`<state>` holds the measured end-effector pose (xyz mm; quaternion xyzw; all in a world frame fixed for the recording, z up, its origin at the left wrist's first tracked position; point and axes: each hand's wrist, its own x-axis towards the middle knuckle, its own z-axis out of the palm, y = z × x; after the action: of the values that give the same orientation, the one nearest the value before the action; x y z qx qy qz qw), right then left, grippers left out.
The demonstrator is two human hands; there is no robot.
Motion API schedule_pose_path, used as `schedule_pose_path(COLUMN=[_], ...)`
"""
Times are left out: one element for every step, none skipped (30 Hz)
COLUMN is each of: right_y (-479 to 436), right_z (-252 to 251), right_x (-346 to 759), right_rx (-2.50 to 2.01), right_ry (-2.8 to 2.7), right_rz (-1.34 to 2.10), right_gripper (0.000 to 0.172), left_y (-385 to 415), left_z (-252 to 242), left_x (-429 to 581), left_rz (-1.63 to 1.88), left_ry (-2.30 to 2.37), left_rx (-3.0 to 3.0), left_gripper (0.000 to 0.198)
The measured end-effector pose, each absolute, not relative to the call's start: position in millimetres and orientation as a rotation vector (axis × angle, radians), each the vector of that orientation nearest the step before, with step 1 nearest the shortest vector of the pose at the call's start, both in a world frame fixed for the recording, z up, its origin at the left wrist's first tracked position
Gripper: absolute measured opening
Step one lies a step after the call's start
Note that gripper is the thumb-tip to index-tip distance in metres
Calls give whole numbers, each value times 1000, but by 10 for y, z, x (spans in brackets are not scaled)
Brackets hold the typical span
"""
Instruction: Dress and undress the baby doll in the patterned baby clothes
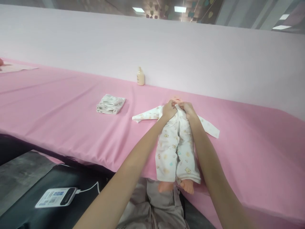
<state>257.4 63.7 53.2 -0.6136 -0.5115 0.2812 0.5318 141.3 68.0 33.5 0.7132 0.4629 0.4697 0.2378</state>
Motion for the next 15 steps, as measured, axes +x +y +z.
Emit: schedule_pose_path(right_y=[646,654,660,662,659,650,634,613,590,565,543,524,509,497,486], right_z=[521,508,495,483,475,471,473,479,490,505,522,543,566,594,626], right_x=[2573,2573,2574,2573,2570,2564,2554,2540,2523,2505,2490,2478,2475,2480,2494], right_rx=[-1464,-1465,-1476,-1501,-1539,-1587,-1635,-1680,-1720,-1753,-1783,-1806,-1819,-1820,-1808], right_ry=[-1206,-1189,-1185,-1204,-1241,-1292,-1352,-1413,-1464,-1508,-1553,-1600,-1652,-1711,-1772], right_rz=[687,700,689,637,552,444,330,229,160,116,95,90,100,125,162], right_gripper=[12,14,16,17,19,20,21,22,24,26,28,29,30,31,30], left_y=[671,660,645,627,606,582,555,526,496,466,437,411,388,370,356], left_z=[340,346,353,358,359,355,345,328,306,279,249,221,195,176,162], left_x=[1419,1423,1425,1423,1417,1406,1389,1367,1339,1307,1273,1238,1204,1173,1147], left_rz=[1274,1257,1240,1222,1207,1198,1199,1208,1228,1254,1284,1311,1325,1324,1310], left_ry=[1312,1358,1411,1466,1517,1551,1564,1557,1532,1487,1436,1382,1330,1286,1256], left_rx=[1983,2017,2047,2074,2097,2116,2132,2145,2153,2159,2158,2155,2149,2146,2146], left_gripper=[27,27,27,25,23,23,23,24,24,25,26,27,29,31,32])
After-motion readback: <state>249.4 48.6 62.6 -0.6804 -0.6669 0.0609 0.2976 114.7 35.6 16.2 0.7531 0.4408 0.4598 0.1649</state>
